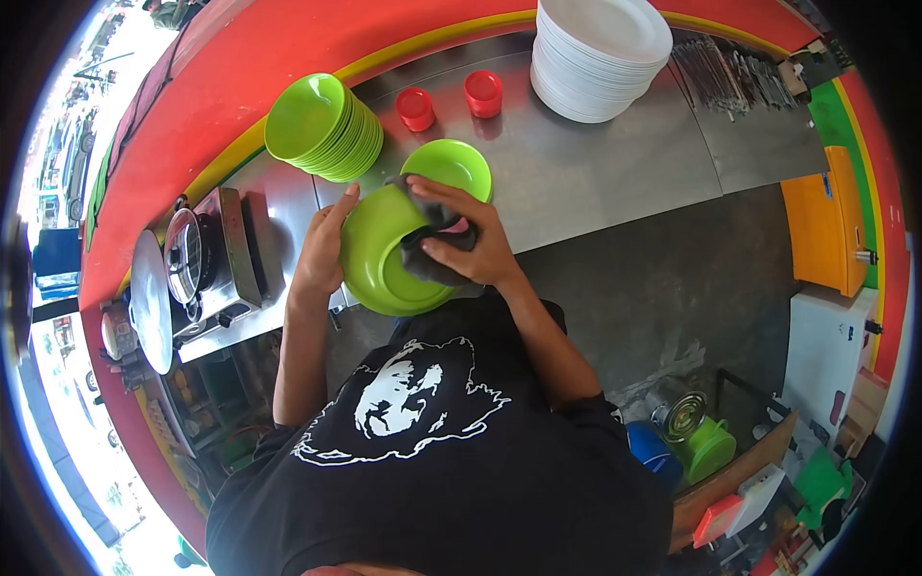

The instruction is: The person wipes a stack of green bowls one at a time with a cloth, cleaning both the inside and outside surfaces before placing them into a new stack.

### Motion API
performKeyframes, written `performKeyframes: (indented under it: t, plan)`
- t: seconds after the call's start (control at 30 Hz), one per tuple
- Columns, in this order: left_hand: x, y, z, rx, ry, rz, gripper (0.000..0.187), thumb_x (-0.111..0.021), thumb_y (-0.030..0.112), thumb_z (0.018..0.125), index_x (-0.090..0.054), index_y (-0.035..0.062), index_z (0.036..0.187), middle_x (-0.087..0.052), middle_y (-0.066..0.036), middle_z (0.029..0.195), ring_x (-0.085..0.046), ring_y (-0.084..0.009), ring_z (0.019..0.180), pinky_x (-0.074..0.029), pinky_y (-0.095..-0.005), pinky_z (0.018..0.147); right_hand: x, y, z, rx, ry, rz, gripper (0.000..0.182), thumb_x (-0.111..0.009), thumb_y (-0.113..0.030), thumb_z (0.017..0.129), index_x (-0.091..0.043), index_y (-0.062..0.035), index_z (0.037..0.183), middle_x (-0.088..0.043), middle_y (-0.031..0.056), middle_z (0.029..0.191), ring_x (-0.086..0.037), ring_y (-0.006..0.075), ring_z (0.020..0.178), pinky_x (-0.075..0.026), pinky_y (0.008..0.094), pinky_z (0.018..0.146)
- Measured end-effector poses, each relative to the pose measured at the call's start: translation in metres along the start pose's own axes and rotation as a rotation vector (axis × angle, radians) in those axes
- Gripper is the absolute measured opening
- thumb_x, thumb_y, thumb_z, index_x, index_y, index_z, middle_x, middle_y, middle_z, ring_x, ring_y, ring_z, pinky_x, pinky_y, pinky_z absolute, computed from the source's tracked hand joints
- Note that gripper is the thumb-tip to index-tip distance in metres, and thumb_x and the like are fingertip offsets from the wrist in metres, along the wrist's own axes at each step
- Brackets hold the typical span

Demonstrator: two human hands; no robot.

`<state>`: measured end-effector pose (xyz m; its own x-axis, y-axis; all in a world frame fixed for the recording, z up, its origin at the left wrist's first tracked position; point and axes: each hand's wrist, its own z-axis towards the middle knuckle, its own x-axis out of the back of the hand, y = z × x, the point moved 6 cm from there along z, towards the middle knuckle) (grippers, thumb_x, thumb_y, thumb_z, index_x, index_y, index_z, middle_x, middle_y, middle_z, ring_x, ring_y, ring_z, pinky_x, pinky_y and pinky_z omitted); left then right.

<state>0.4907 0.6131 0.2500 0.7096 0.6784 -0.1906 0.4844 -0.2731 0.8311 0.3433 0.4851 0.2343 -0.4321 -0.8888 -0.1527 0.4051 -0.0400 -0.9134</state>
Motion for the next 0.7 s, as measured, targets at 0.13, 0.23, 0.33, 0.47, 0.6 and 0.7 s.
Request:
performKeyframes:
  t: [0.13, 0.23, 0.33, 0.47, 0.6, 0.7]
  plan:
    - [-0.005, -0.020, -0.004, -0.048, -0.053, -0.334, 0.050, -0.040, 0.040, 0.109, -0.060, -0.0039, 0.120, -0.069, -0.009, 0.111, -0.066, -0.0156, 0.100, -0.052, -0.0311, 0.090, 0.020, 0.030, -0.014, -0.060, 0.384, 0.149, 0.052, -0.068, -0.004, 0.088, -0.055, 0.0051, 0.137, -0.058, 0.0156, 0.139, -0.053, 0.0214, 0.129, -0.038, 0.0360, 0.112]
    - [-0.033, -0.050, -0.019, -0.076, 0.121, -0.408, 0.058, -0.035, 0.049, 0.108, -0.059, -0.0023, 0.122, -0.068, -0.009, 0.112, -0.065, -0.0127, 0.099, -0.052, -0.0288, 0.085, 0.027, 0.057, -0.025, -0.250, 0.612, 0.386, 0.049, -0.066, -0.003, 0.091, -0.054, 0.0057, 0.138, -0.059, 0.0156, 0.138, -0.055, 0.0204, 0.127, -0.039, 0.0357, 0.111]
    - [-0.014, -0.077, -0.008, -0.187, 0.207, -0.286, 0.060, -0.032, 0.051, 0.108, -0.059, -0.0009, 0.124, -0.069, -0.009, 0.107, -0.066, -0.0127, 0.094, -0.053, -0.0280, 0.084, 0.019, 0.056, -0.026, -0.264, 0.470, 0.268, 0.052, -0.064, -0.005, 0.094, -0.049, 0.0034, 0.143, -0.054, 0.0133, 0.145, -0.051, 0.0178, 0.130, -0.036, 0.0345, 0.112]
    - [0.000, -0.051, -0.003, -0.298, 0.339, -0.085, 0.061, -0.041, 0.052, 0.106, -0.070, -0.0021, 0.098, -0.068, -0.002, 0.081, -0.058, -0.0056, 0.069, -0.046, -0.0213, 0.060, 0.009, 0.047, -0.020, -0.122, 0.250, -0.030, 0.061, -0.068, -0.008, 0.088, -0.048, -0.0028, 0.146, -0.050, 0.0115, 0.150, -0.047, 0.0229, 0.137, -0.029, 0.0372, 0.117]
    - [0.009, -0.033, -0.001, -0.092, 0.122, 0.107, 0.057, -0.047, 0.045, 0.106, -0.070, -0.0051, 0.095, -0.067, -0.001, 0.077, -0.057, -0.0047, 0.063, -0.045, -0.0214, 0.055, -0.009, 0.007, -0.001, 0.035, -0.091, -0.294, 0.068, -0.075, -0.013, 0.078, -0.054, -0.0081, 0.142, -0.054, 0.0081, 0.147, -0.047, 0.0305, 0.136, -0.030, 0.0411, 0.115]
    - [0.017, -0.039, 0.007, 0.005, -0.070, 0.310, 0.054, -0.048, 0.042, 0.107, -0.070, -0.0060, 0.095, -0.069, -0.002, 0.079, -0.057, -0.0044, 0.064, -0.046, -0.0212, 0.056, -0.025, -0.004, 0.001, 0.052, -0.264, -0.367, 0.067, -0.079, -0.017, 0.074, -0.060, -0.0123, 0.138, -0.057, 0.0023, 0.145, -0.050, 0.0319, 0.131, -0.034, 0.0414, 0.111]
